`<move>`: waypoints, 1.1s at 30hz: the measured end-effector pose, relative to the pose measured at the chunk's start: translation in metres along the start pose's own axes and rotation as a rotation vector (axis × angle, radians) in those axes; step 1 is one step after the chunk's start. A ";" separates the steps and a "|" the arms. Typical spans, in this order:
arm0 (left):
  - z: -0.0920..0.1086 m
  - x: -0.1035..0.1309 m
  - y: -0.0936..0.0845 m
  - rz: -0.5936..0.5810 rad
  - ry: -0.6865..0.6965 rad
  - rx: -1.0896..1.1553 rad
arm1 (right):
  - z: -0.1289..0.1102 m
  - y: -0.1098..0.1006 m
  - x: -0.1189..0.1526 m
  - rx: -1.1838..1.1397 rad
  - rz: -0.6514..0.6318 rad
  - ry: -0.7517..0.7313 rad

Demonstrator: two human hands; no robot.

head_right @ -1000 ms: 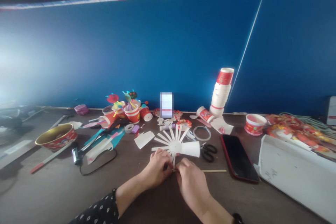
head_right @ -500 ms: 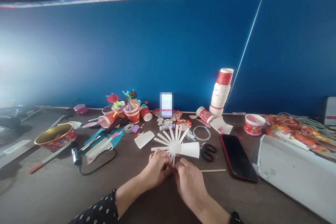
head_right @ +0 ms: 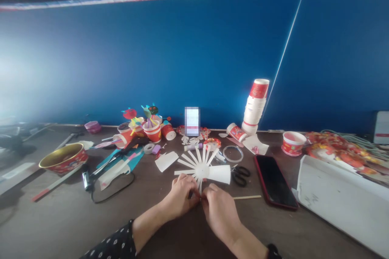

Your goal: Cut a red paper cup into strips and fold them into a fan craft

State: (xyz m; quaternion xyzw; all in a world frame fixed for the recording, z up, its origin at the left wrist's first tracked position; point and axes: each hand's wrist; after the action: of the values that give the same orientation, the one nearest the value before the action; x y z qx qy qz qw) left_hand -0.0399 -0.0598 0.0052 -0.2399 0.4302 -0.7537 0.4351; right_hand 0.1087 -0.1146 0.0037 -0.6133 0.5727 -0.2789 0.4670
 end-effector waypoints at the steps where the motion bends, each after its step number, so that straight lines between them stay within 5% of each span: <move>1: 0.001 0.000 -0.001 -0.006 -0.009 -0.009 | 0.000 0.000 0.000 -0.004 -0.002 0.003; 28: 0.003 0.002 0.000 0.041 -0.063 0.003 | -0.004 -0.001 -0.003 0.028 -0.018 0.096; 33: 0.003 0.005 -0.008 0.133 0.080 -0.005 | -0.004 -0.001 -0.005 0.037 -0.045 0.149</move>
State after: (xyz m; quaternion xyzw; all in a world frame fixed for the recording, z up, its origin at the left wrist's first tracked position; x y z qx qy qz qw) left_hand -0.0438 -0.0629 0.0133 -0.1814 0.4643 -0.7310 0.4661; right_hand 0.1043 -0.1112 0.0072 -0.5949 0.5865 -0.3449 0.4280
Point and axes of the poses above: each hand's wrist, its own x-axis away from the middle knuckle, its own y-axis out of the palm, z = x × y, and after that the axes turned 4 degrees about -y, right-handed
